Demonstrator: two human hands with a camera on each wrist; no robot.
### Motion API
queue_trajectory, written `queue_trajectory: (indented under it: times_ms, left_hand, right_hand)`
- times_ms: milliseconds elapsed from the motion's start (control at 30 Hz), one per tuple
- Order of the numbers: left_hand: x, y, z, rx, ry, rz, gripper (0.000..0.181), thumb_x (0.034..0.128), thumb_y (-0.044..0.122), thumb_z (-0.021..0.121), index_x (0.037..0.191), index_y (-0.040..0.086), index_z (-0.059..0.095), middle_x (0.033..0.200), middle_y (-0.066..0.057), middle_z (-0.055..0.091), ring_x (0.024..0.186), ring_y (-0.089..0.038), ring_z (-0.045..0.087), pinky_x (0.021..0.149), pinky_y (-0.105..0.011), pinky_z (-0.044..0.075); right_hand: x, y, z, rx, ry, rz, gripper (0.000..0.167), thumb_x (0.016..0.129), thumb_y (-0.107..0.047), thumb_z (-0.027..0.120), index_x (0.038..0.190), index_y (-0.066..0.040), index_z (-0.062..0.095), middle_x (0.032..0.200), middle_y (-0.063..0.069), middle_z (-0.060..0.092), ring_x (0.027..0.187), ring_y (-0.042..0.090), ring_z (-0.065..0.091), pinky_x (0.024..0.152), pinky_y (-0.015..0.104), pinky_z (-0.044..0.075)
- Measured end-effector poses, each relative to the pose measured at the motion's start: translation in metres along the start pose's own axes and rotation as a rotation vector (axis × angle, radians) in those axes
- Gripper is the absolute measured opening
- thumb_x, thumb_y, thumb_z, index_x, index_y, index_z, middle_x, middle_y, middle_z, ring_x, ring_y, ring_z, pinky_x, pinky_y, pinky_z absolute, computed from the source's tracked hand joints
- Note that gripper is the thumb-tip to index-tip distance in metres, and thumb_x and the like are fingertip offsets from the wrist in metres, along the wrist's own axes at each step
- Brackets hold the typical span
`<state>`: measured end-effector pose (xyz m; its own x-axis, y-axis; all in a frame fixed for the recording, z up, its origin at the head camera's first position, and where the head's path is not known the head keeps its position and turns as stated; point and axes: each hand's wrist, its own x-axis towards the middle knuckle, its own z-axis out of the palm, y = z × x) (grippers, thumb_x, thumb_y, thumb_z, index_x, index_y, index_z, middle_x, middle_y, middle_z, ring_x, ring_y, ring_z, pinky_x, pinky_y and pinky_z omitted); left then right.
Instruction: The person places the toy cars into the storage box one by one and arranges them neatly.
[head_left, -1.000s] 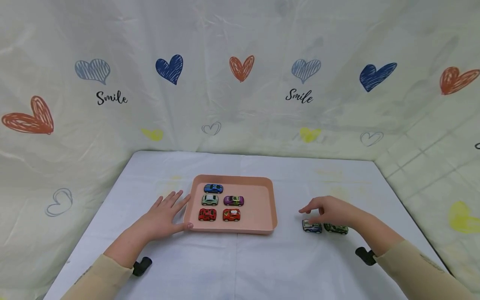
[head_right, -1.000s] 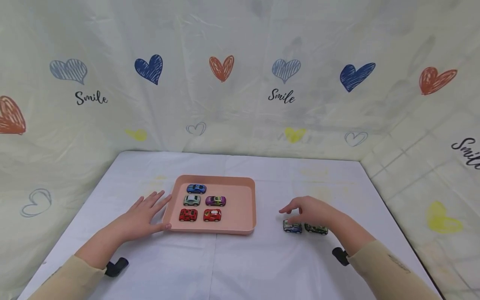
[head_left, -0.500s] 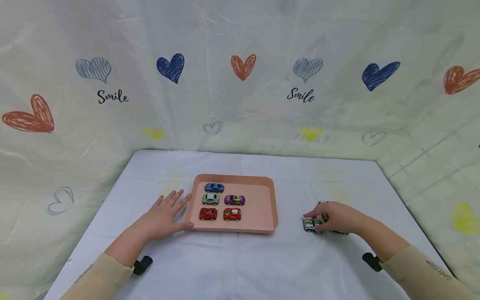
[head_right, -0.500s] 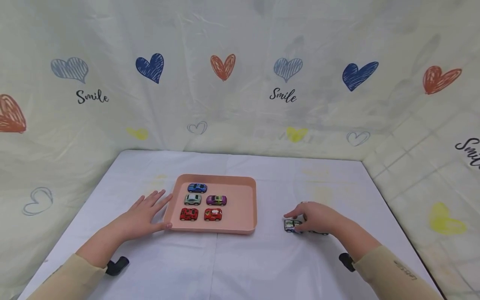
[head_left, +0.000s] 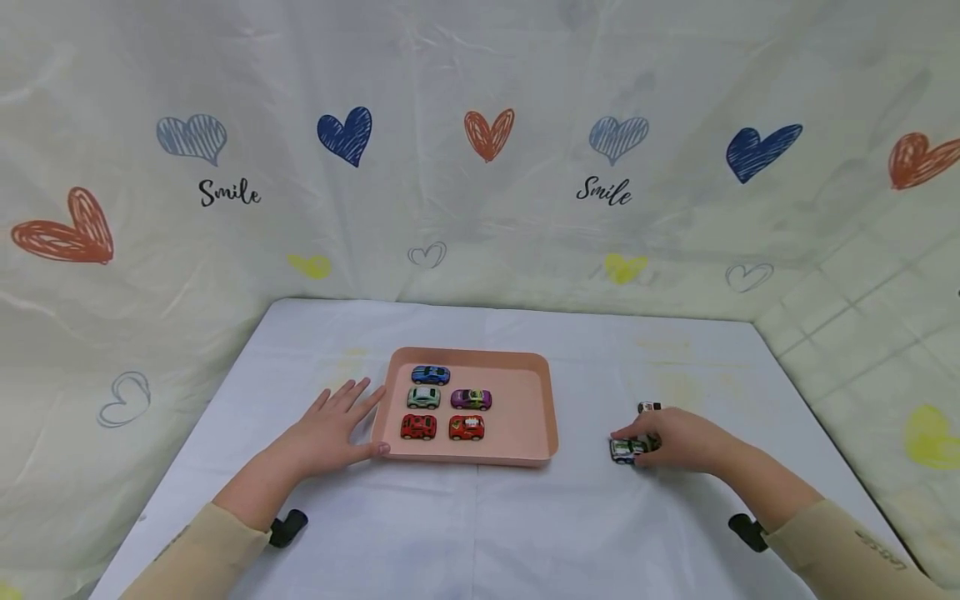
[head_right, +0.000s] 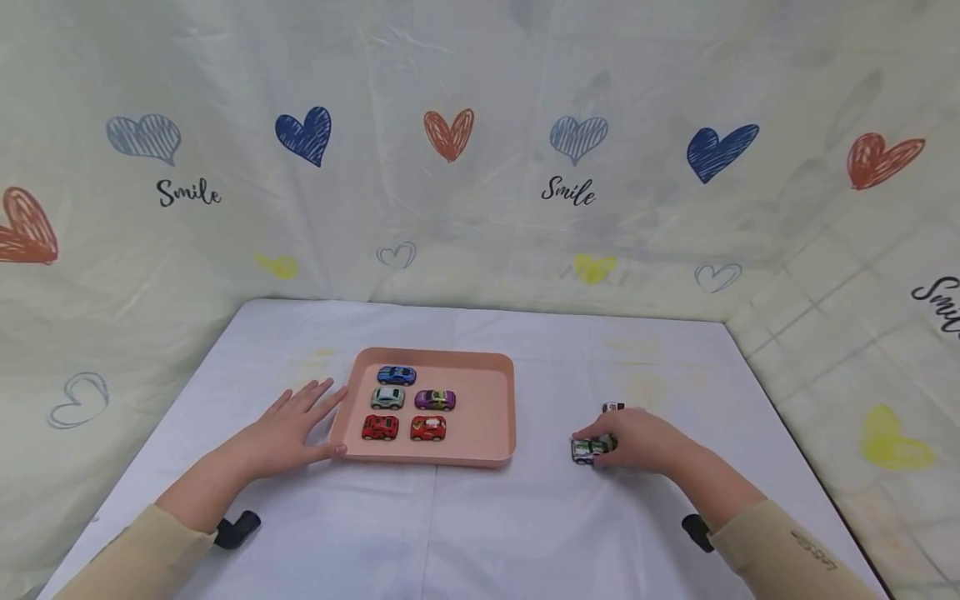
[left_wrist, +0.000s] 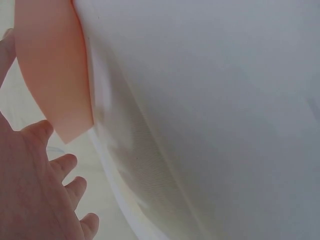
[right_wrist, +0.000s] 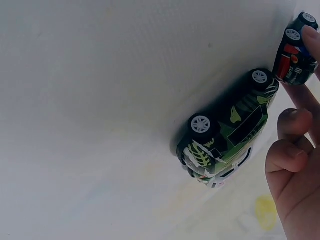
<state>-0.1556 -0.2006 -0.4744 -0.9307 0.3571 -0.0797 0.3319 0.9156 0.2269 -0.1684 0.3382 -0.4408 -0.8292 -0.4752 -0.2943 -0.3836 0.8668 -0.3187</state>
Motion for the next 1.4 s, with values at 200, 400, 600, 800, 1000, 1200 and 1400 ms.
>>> queue_trajectory:
  times_ms: [200,400,600,800,1000,1200,1400]
  left_hand:
    - [0.000,0.004,-0.004,0.002,-0.019,-0.001,0.101,0.0814,0.080,0.053,0.158,0.020,0.027,0.164,-0.013,0.021,0.149,-0.039,0.015,0.119,-0.061,0.010]
    - [-0.004,0.008,-0.009,0.009,-0.033,-0.013,0.099,0.0830,0.076,0.056,0.158,0.018,0.028,0.163,-0.014,0.021,0.149,-0.040,0.015,0.119,-0.061,0.011]
    - [-0.006,0.007,-0.008,0.010,-0.011,-0.007,0.099,0.0822,0.077,0.055,0.157,0.018,0.030,0.162,-0.015,0.023,0.149,-0.041,0.017,0.118,-0.062,0.012]
    - [-0.005,0.005,-0.005,0.008,0.004,0.009,0.099,0.0822,0.078,0.054,0.157,0.018,0.031,0.162,-0.015,0.024,0.148,-0.041,0.018,0.118,-0.062,0.012]
    - [-0.005,0.006,-0.005,0.017,0.012,0.007,0.099,0.0822,0.078,0.054,0.157,0.018,0.031,0.162,-0.014,0.024,0.149,-0.040,0.017,0.119,-0.061,0.012]
    - [-0.004,0.006,-0.008,0.020,-0.003,0.008,0.098,0.0830,0.077,0.054,0.158,0.018,0.030,0.162,-0.015,0.023,0.149,-0.040,0.017,0.118,-0.062,0.012]
    - [-0.003,0.006,-0.008,0.007,-0.001,0.017,0.099,0.0826,0.079,0.053,0.157,0.017,0.030,0.162,-0.016,0.024,0.148,-0.041,0.017,0.118,-0.062,0.012]
  right_hand:
    - [0.000,0.001,0.000,0.036,0.004,0.023,0.039,0.081,-0.023,0.082,0.119,-0.029,0.074,0.112,-0.005,0.070,0.093,0.010,0.058,0.075,0.032,0.052]
    - [0.003,0.000,-0.006,0.040,0.039,0.010,0.039,0.083,-0.024,0.081,0.120,-0.031,0.073,0.120,0.000,0.069,0.115,0.030,0.061,0.093,0.050,0.052]
    - [0.011,-0.004,-0.013,0.058,0.064,-0.019,0.038,0.085,-0.024,0.079,0.123,-0.028,0.072,0.122,-0.001,0.068,0.117,0.028,0.061,0.093,0.048,0.053]
    - [0.019,-0.013,-0.019,0.099,0.082,-0.013,0.042,0.085,-0.025,0.079,0.126,-0.027,0.070,0.122,-0.003,0.067,0.094,0.019,0.060,0.073,0.034,0.051]
    - [0.031,-0.024,-0.028,0.121,0.095,-0.010,0.037,0.085,-0.026,0.079,0.121,-0.031,0.070,0.119,-0.006,0.067,0.079,0.013,0.053,0.064,0.029,0.048]
    - [0.043,-0.037,-0.039,0.112,0.084,-0.057,0.039,0.086,-0.026,0.078,0.124,-0.029,0.069,0.123,-0.005,0.066,0.078,0.013,0.052,0.063,0.029,0.048]
    - [0.055,-0.048,-0.047,0.096,0.083,-0.054,0.039,0.087,-0.028,0.078,0.125,-0.031,0.069,0.126,-0.004,0.064,0.082,0.014,0.052,0.066,0.030,0.049]
